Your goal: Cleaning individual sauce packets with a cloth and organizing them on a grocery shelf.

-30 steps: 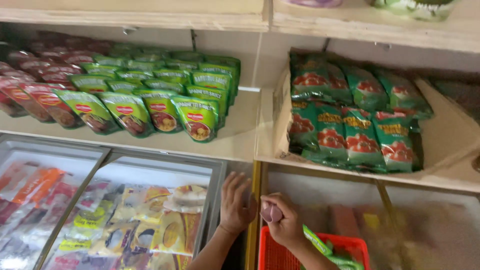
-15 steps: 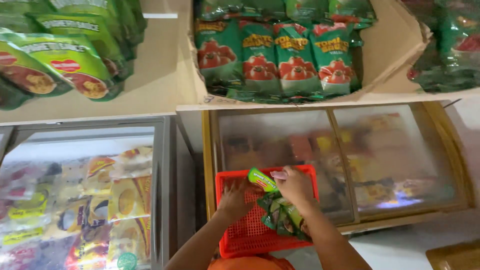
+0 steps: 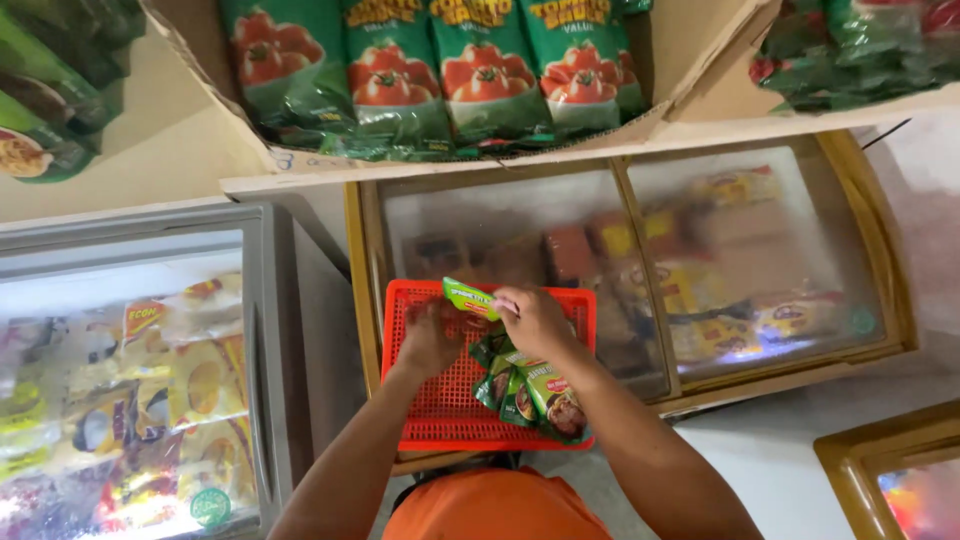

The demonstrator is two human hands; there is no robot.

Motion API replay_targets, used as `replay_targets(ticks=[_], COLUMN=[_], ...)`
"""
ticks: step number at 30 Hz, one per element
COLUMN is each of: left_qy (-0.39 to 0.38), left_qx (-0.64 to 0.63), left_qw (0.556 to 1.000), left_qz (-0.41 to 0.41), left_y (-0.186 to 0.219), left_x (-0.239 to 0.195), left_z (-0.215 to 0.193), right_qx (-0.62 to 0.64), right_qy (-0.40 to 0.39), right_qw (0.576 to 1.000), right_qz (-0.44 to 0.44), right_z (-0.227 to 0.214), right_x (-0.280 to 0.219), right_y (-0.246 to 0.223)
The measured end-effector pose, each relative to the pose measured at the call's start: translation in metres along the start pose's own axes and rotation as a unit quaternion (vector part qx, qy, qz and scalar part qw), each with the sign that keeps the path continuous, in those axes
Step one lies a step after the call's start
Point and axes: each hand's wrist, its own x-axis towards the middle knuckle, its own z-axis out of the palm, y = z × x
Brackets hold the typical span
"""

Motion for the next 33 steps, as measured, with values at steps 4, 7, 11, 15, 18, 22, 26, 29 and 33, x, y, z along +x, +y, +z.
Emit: replay_targets(ticks=[4, 7, 11, 15, 18, 22, 26, 29, 33], left_qy=[0.053, 0.049, -0.096, -0.154, -0.158, -0.091, -0.157, -0.122, -0.005], left_qx=[-0.217, -0.457, -0.766, -0.831, -0.817, -0.617, -0.619, -0.676, -0.699], left_qw=[0.973, 0.884, 0.629, 0.512, 0.546, 0.781, 0.767, 0.718, 0.687], left_qz=[-0.059, -0.088, -0.093, -0.154, -0.101, 0.013, -0.064, -0.112, -0.196], left_y=[0.012, 0.022, 0.042, 0.062, 0.073, 0.080, 0.096, 0.093, 0.097], left_x=[-0.005, -0.007, -0.008, -0.003, 0.000, 0.003, -0.004, 0.004, 0.024], left_z=[-0.043, -0.069, -0.083, -0.072, -0.063, -0.039, -0.063, -0.061, -0.048], right_qx=[0.122, 0.280, 0.310, 0.152, -0.042, -0.181, -0.035, 0.068, -0.243], right_qy=[-0.064, -0.096, -0.017, 0.101, 0.115, 0.041, 0.007, 0.074, 0.175], right_qw=[0.986, 0.928, 0.943, 0.983, 0.975, 0.946, 0.998, 0.995, 0.912], right_qz=[0.098, 0.227, 0.117, -0.016, -0.187, -0.266, -0.051, -0.006, -0.279], right_z=[-0.018, -0.033, -0.021, -0.020, -0.028, -0.024, -0.033, -0.031, -0.043], right_x=[0.018, 0.037, 0.050, 0.043, 0.034, 0.039, 0.056, 0.059, 0.041], right_y=[0.003, 0.017, 0.041, -0.014, -0.054, -0.015, 0.027, 0.032, -0.074])
